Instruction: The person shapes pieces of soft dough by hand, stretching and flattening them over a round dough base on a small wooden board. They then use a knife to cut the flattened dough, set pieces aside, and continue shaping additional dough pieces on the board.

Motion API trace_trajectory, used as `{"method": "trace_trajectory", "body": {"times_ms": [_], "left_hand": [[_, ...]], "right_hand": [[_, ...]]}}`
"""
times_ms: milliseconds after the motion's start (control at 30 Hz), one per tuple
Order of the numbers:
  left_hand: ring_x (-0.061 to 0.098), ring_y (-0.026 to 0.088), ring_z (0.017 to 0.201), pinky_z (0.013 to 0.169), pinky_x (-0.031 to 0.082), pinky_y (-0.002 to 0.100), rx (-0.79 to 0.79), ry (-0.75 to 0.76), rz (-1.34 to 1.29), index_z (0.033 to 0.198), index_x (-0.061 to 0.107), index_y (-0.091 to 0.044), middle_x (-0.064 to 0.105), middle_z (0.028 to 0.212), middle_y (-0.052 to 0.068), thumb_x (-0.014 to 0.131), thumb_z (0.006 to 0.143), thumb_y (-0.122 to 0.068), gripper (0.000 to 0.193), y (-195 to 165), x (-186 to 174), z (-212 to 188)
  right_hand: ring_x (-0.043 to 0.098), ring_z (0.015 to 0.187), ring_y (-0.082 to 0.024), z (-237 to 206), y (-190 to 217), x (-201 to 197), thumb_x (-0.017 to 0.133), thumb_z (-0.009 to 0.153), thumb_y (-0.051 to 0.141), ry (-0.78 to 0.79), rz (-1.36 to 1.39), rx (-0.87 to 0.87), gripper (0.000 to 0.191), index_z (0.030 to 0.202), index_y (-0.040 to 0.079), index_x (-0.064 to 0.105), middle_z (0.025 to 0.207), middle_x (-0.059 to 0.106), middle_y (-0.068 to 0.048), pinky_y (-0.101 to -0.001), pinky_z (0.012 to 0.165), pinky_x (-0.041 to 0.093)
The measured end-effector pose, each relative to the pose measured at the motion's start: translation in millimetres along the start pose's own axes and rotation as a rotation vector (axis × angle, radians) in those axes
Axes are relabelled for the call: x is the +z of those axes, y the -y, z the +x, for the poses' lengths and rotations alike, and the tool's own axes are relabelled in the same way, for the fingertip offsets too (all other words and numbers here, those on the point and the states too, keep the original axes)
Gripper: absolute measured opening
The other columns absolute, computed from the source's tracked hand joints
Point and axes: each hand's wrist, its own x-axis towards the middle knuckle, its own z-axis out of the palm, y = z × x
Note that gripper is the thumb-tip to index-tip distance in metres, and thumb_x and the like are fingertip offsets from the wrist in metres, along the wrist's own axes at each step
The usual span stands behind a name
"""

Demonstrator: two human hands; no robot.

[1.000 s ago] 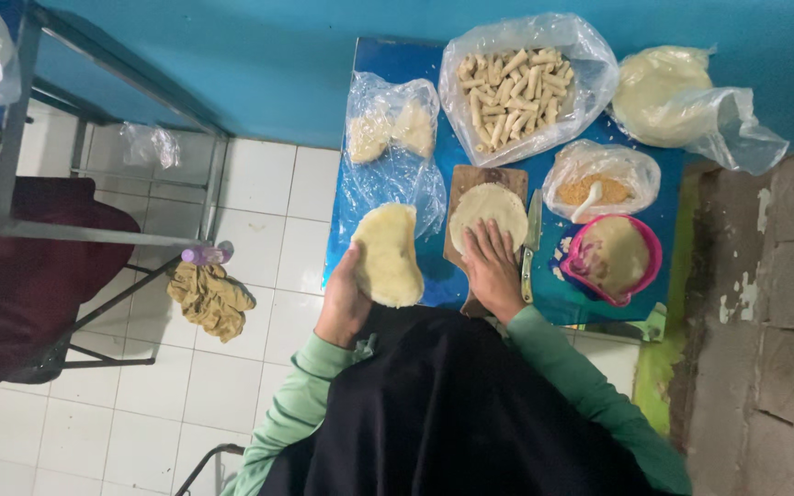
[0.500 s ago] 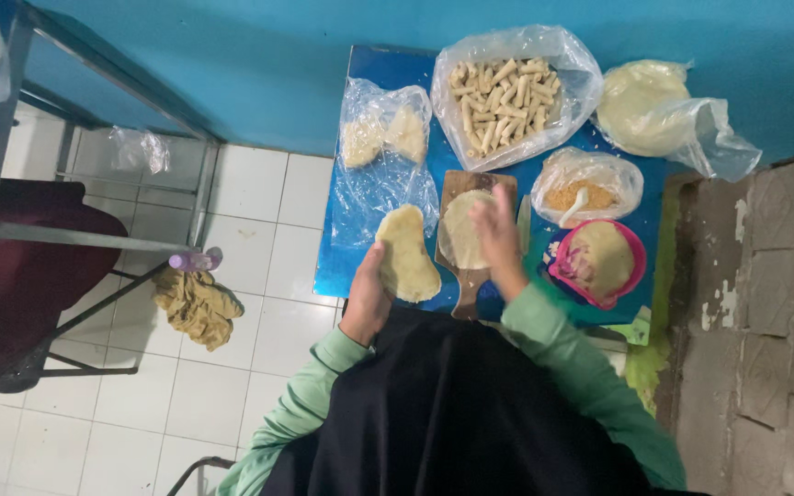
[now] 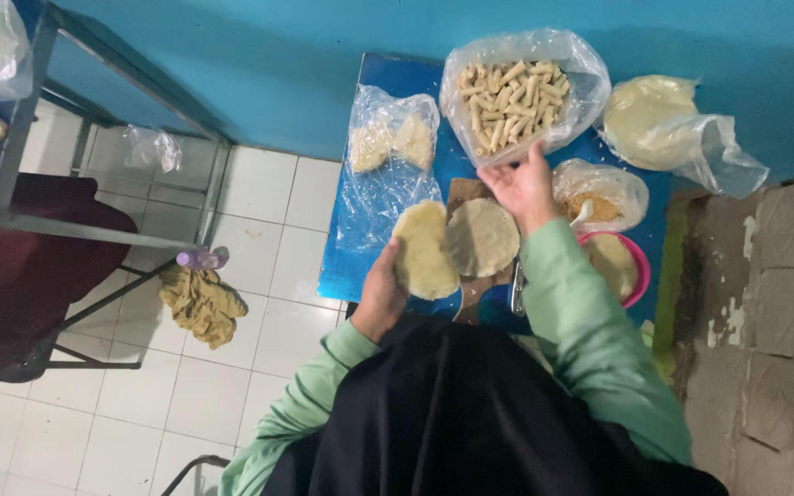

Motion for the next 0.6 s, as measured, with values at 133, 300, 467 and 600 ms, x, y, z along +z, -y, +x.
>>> {"method": "trace_trajectory", "body": {"times_ms": [133,300,467,600], "left_hand": [[0.061,0.024,0.128,0.109,0.048,0.038,-0.025,0.067,-0.06,0.145,0.049,-0.004,0.062,0.14,0.009,0.042,0.108,-0.04,0.052,6,14,11],[0.061,0.023,0.125,0.103,0.051,0.036,-0.041,0.193,-0.022,0.148,0.048,-0.006,0.062,0.14,0.008,0.035,0.111,-0.047,0.056,8,28,19],[0.061,0.019,0.122,0.095,0.049,0.033,-0.074,0.271,0.058,0.153,0.043,-0.007,0.061,0.14,0.006,0.04,0.108,-0.029,0.05,7,43,15],[0.059,0.019,0.13,0.11,0.048,0.033,-0.021,0.368,0.205,0.158,0.033,-0.006,0.057,0.145,0.007,0.044,0.097,0.002,0.062,11,53,11]], "right_hand": [[0.046,0.143,-0.043,-72,-42,6,0.068,0.091,0.04,-0.139,-0.607,-0.306,0.108,0.159,0.018,-0.012,0.161,0.028,-0.027,-0.05,0.115,0.041],[0.029,0.156,-0.04,-158,-85,0,0.072,0.097,0.028,0.379,-1.63,-0.934,0.075,0.157,-0.002,0.037,0.165,0.035,-0.026,-0.0469,0.125,0.027],[0.029,0.155,-0.039,-163,-92,-14,0.061,0.101,0.02,0.373,-1.67,-0.9,0.057,0.15,-0.004,0.047,0.161,0.039,-0.028,-0.0434,0.122,0.031],[0.043,0.152,-0.032,-154,-95,-44,0.05,0.107,0.019,0.249,-1.425,-0.736,0.043,0.144,-0.001,0.058,0.155,0.053,-0.021,-0.0402,0.122,0.035]]}}
